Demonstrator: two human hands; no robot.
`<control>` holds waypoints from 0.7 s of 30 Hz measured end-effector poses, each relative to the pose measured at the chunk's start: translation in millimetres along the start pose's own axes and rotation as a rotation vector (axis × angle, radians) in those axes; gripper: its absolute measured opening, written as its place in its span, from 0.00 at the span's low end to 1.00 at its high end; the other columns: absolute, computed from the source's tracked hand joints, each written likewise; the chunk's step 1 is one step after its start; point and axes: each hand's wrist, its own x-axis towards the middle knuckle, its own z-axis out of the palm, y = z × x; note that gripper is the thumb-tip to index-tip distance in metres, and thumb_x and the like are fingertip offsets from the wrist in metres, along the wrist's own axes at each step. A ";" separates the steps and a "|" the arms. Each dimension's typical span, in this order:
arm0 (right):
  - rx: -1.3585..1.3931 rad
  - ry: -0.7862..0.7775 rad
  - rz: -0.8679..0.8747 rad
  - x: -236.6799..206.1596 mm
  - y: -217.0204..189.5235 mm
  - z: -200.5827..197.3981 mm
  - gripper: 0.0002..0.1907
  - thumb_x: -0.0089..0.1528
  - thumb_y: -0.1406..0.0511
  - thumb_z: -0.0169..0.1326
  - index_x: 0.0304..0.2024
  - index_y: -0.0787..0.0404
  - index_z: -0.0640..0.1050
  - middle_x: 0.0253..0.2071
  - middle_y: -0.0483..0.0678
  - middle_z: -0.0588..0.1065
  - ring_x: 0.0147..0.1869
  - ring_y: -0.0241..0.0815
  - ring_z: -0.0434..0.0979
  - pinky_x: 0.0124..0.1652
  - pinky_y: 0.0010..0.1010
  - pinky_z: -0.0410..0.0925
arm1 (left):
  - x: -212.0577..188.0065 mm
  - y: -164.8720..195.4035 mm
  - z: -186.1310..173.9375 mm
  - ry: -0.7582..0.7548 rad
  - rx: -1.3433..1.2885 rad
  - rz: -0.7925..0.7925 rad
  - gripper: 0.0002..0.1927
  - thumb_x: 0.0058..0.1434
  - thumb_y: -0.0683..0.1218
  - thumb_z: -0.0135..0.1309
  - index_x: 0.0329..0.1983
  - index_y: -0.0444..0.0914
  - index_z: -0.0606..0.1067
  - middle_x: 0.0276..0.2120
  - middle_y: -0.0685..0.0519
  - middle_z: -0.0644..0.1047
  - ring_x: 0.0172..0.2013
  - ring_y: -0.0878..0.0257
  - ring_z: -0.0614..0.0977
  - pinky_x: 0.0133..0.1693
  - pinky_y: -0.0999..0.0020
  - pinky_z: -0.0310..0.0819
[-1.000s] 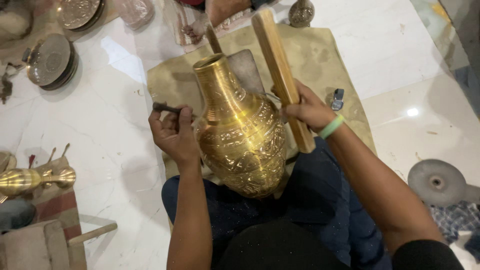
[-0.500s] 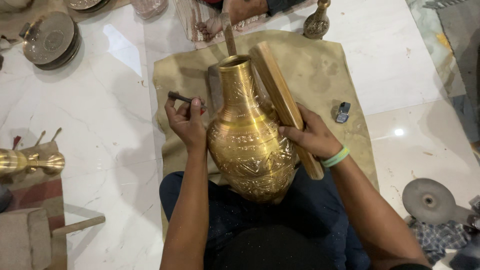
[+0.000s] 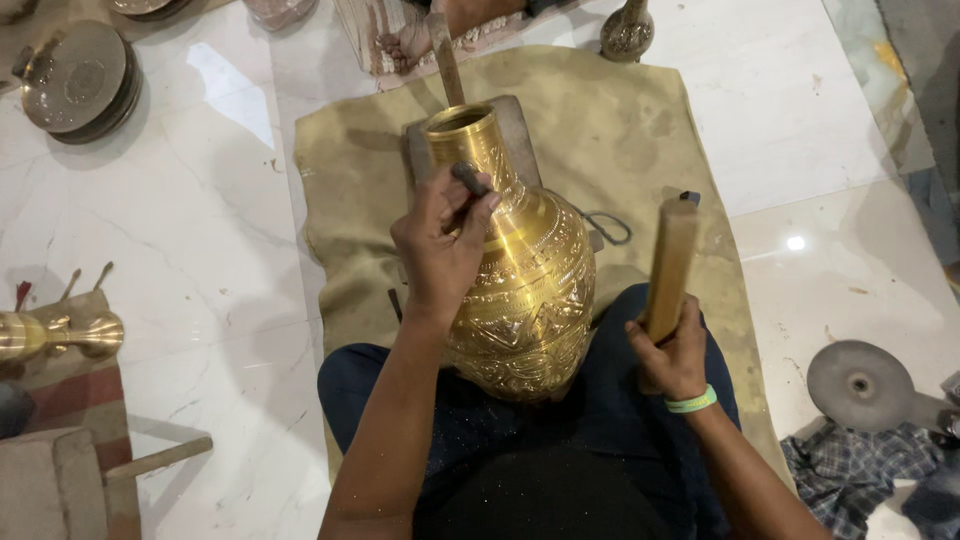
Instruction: The person sits on the floor holding a chisel against a large brass vase and strikes the chisel with a wooden mallet to carve decorative patterns into the metal, repositioning the chisel around the vase's neck and shoulder as they work.
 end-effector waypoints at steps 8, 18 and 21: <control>-0.386 -0.127 -0.498 88.8 -101.3 -48.3 0.34 0.54 0.65 0.67 0.60 0.64 0.68 0.36 0.59 0.79 0.36 0.57 0.82 0.37 0.41 0.75 | 6.5 -4.2 -0.1 0.004 -0.006 0.025 0.25 0.64 0.35 0.64 0.63 0.35 0.70 0.42 0.48 0.84 0.43 0.66 0.87 0.47 0.73 0.84; -1.159 -0.429 -0.621 120.8 -257.3 -89.2 0.33 0.62 0.59 0.61 0.69 0.50 0.67 0.30 0.47 0.78 0.26 0.45 0.80 0.25 0.36 0.73 | 4.2 -4.1 -1.9 -0.001 0.123 -0.149 0.14 0.65 0.39 0.68 0.48 0.34 0.74 0.34 0.48 0.84 0.34 0.67 0.83 0.39 0.72 0.82; -1.128 -0.345 -0.754 114.4 -265.4 -95.8 0.37 0.59 0.58 0.62 0.70 0.52 0.66 0.31 0.47 0.78 0.27 0.46 0.79 0.27 0.37 0.72 | 2.3 -2.8 -0.3 0.002 -0.021 -0.055 0.17 0.66 0.40 0.64 0.55 0.36 0.74 0.39 0.52 0.84 0.38 0.72 0.85 0.42 0.77 0.84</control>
